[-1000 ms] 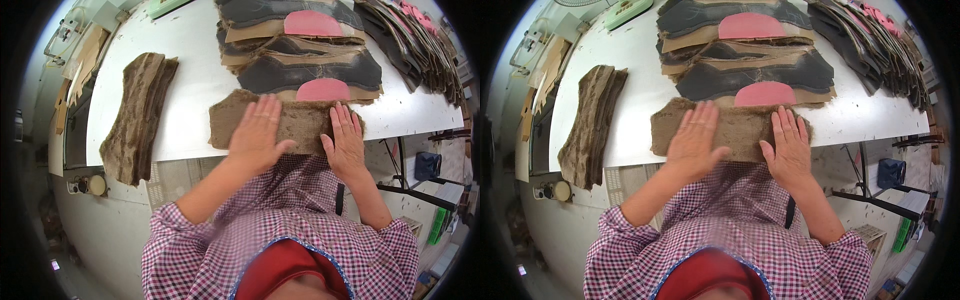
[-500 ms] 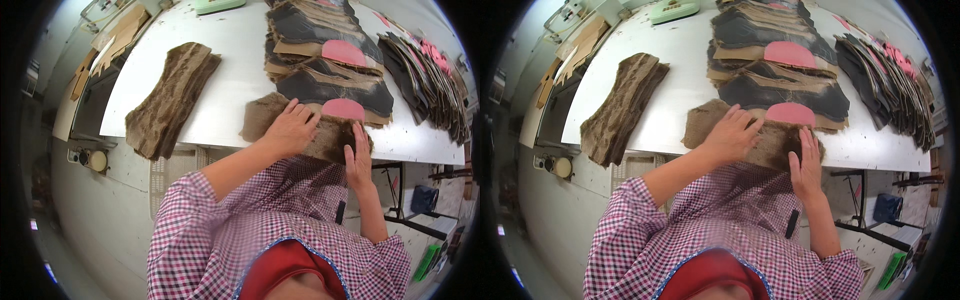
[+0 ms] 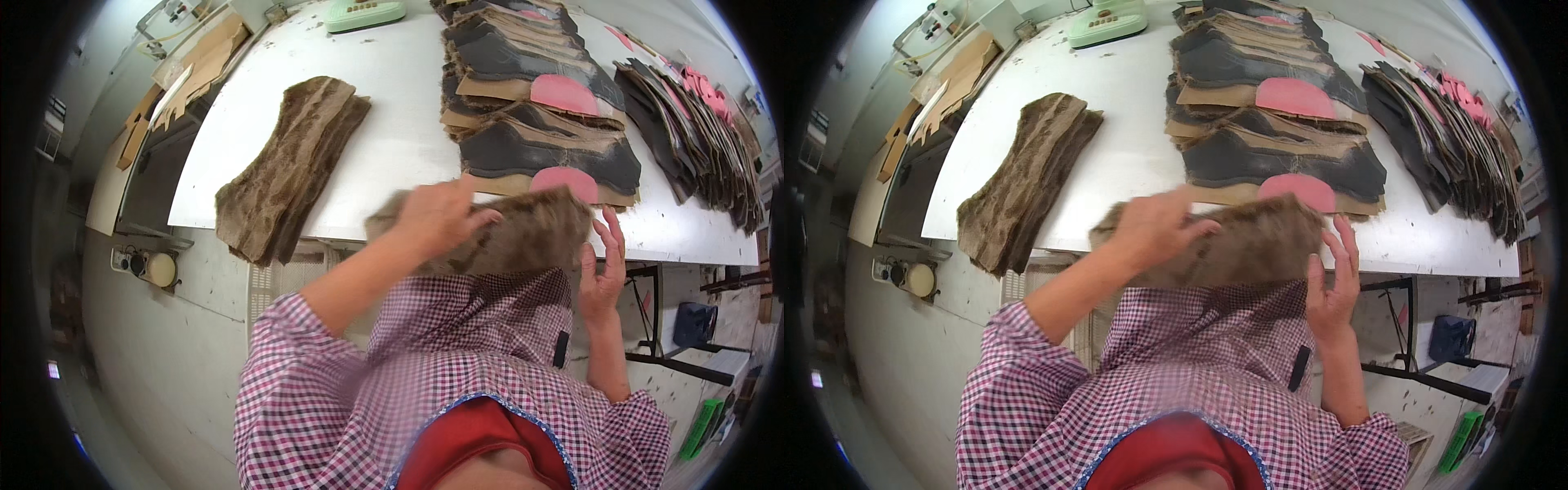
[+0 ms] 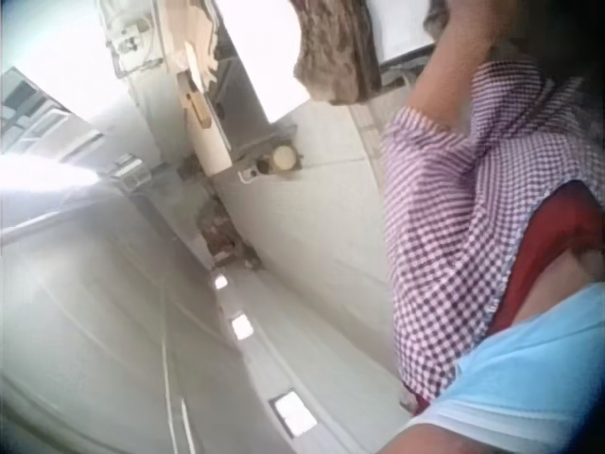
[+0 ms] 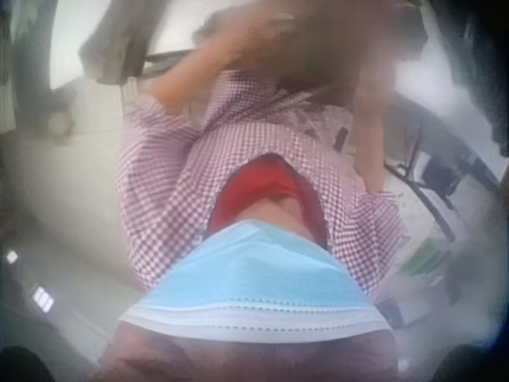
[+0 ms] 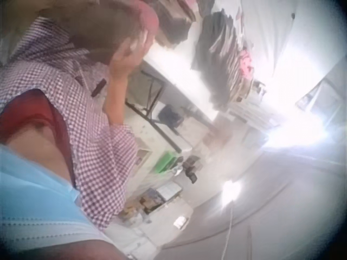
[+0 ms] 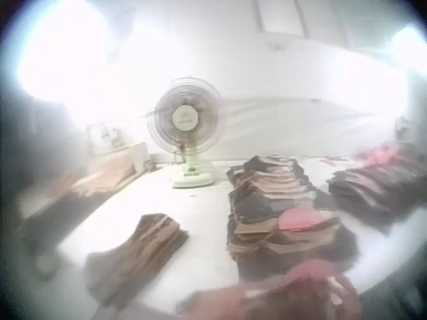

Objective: The person repeatedly picks up individual brown leather pieces from a stack on a white table, turns them over to view both sides, and places them back on the stack. The person handles the pieces one at a time throughout the clip.

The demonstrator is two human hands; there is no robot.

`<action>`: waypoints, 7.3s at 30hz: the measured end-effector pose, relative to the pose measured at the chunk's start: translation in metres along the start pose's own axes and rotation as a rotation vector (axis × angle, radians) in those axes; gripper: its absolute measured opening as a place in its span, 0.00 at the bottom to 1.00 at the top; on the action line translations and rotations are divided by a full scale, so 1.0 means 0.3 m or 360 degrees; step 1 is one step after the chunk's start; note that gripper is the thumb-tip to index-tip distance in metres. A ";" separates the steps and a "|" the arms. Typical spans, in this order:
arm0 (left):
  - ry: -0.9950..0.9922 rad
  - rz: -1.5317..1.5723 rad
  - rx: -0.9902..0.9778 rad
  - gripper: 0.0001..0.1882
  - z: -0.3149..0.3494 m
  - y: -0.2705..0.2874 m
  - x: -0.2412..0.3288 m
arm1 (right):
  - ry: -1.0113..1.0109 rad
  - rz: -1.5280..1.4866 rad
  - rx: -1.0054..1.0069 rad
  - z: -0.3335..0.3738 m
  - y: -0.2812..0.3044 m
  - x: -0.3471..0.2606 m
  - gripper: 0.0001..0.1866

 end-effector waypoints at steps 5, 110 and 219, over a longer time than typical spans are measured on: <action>0.0335 0.0145 0.0921 0.18 0.092 0.386 -0.295 | -0.0113 0.0018 0.0031 0.010 0.064 0.046 0.12; 0.0619 0.3033 -0.0310 0.28 0.197 -0.089 0.252 | -0.0112 -0.0155 0.0343 -0.129 0.098 -0.027 0.09; 0.0340 0.3441 -0.0029 0.21 0.198 0.018 0.257 | -0.0176 -0.0417 -0.0099 -0.011 0.126 -0.218 0.10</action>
Point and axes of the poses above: each hand's wrist, its own z-axis away from the middle knuckle, its own y-axis out of the back of the hand, x = y × z, the point moved 3 cm from there along -z, towards the middle knuckle, and after that the axes turned 5 degrees about x, right-handed, at the moved point
